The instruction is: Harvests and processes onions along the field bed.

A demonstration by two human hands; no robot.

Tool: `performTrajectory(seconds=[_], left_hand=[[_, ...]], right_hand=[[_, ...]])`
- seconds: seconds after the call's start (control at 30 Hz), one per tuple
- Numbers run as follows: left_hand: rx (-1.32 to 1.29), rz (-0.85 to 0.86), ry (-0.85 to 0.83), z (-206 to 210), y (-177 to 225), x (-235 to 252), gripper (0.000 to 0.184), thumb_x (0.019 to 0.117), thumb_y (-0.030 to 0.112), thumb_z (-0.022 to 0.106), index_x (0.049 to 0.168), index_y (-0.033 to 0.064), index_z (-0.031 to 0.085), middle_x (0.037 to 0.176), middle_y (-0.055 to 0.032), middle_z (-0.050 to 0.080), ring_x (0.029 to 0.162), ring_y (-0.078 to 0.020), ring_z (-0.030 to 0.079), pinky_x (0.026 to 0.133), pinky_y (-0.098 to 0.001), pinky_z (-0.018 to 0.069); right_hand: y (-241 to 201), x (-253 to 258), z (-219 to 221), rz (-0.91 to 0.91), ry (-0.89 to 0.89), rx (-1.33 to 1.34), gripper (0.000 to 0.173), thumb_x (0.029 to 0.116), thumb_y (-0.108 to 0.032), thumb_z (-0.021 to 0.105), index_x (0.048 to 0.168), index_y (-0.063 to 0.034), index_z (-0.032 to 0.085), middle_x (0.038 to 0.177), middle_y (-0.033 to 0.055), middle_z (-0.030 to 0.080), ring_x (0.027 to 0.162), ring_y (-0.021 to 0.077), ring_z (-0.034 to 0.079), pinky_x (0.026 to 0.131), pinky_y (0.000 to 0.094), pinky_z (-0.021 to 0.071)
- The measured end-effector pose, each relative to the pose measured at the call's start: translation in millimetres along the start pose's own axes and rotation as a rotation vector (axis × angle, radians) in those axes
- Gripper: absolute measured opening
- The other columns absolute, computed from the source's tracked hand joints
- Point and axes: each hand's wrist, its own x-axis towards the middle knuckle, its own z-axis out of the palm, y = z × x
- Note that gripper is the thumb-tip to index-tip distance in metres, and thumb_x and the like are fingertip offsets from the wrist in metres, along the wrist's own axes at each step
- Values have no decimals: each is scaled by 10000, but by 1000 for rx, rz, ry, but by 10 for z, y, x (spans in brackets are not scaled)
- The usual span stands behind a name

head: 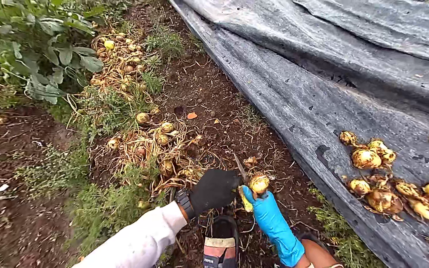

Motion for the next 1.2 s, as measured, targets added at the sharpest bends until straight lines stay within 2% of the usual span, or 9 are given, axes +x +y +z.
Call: performTrajectory(seconds=[0.2,0.33,0.43,0.53,0.7,0.8,0.87,1.1,1.2], left_hand=[[-81,-444,315,-168,-568,75,288,976,341,669,852,82,698,790,-106,680,787,-303,683,710,-547,553],[-28,-239,168,20,-146,190,333,992,456,611,1200,216,713,1158,-22,713,980,-250,710,804,-519,595],[96,-263,-201,326,-1,326,516,957,361,646,1407,119,570,1420,-150,595,1051,-430,687,769,-661,569],[107,-511,-395,373,-211,250,527,937,455,668,1207,3,650,1207,-248,671,1058,-481,672,803,-700,538],[-33,-559,-409,308,-559,-50,629,977,659,519,1038,56,689,1043,-216,703,1043,-429,681,838,-667,535],[-316,-375,-113,142,-509,-183,598,1000,609,544,995,35,709,985,-171,666,978,-338,655,895,-550,525],[-533,-230,34,-1,-364,-217,501,998,544,599,984,60,729,1040,-91,679,979,-202,649,913,-422,536],[-1003,-173,-140,-359,-100,-323,406,1063,438,523,900,107,692,738,53,651,653,-35,601,656,-257,525],[-724,-213,-23,-382,-206,-305,458,982,525,647,797,108,689,633,32,631,563,-71,591,568,-279,511]], right_hand=[[-216,90,-836,-25,331,317,565,1087,-540,331,658,-179,398,465,-56,315,344,89,319,338,270,334],[-158,248,-748,-16,339,325,553,1096,-501,335,671,-164,444,463,-54,336,347,90,334,344,272,348],[-96,318,-728,44,261,279,529,1091,-483,377,697,-148,487,473,-46,353,352,91,333,347,267,346],[39,350,-1151,-46,290,332,418,1088,-346,439,777,-117,599,505,-54,455,368,54,382,357,218,379],[7,425,-1641,35,485,850,721,1014,-724,77,783,-180,490,478,-45,410,375,95,436,379,276,430],[-114,386,-1019,288,336,337,411,1123,-366,384,1031,-36,610,583,15,512,449,153,534,463,338,552],[-110,297,-562,295,38,237,417,1099,-402,427,1183,-29,593,643,21,535,503,161,564,521,358,576],[-123,-68,-69,63,-225,465,564,1009,-623,448,746,-135,548,504,-49,430,372,73,411,368,246,408],[-124,-134,7,86,-238,412,485,979,-559,517,706,-158,530,504,-45,425,366,66,383,358,238,367]])
